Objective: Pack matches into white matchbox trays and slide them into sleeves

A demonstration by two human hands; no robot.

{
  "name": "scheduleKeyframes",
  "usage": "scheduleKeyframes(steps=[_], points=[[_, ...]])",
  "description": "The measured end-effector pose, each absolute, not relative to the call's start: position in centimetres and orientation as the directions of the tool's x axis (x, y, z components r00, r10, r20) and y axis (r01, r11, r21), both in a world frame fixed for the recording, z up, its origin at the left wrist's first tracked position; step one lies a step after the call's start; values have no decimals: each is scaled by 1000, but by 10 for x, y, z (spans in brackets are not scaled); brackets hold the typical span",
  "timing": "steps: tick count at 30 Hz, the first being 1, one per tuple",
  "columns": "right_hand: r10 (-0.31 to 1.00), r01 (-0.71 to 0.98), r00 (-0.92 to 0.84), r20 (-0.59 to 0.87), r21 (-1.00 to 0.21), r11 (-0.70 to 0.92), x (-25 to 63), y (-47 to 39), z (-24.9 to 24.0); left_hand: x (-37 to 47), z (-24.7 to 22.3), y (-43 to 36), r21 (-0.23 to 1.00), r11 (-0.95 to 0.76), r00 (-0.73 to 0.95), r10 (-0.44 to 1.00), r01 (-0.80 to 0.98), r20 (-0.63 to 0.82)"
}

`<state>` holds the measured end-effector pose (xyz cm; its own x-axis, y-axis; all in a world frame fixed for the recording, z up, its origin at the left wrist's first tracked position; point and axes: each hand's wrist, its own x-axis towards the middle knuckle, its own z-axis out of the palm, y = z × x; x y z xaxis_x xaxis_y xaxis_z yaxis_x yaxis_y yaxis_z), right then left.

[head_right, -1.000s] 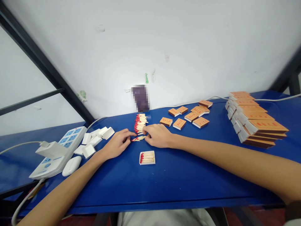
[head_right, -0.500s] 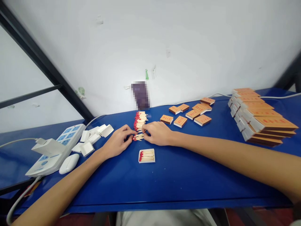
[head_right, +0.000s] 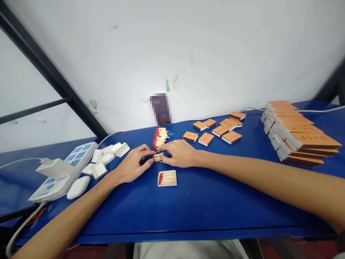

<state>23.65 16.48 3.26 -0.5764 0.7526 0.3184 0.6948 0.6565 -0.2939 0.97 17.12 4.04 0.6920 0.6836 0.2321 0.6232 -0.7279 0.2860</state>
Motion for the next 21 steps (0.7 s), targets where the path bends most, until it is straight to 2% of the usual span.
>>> scheduleKeyframes(steps=[11, 21], points=[[749, 689, -592, 299, -295, 662, 237, 167, 30, 13, 35, 170, 228, -733, 680, 680, 641, 274], [740, 679, -591, 321, -298, 671, 237, 169, 29, 11, 36, 172, 229, -755, 699, 655, 614, 287]])
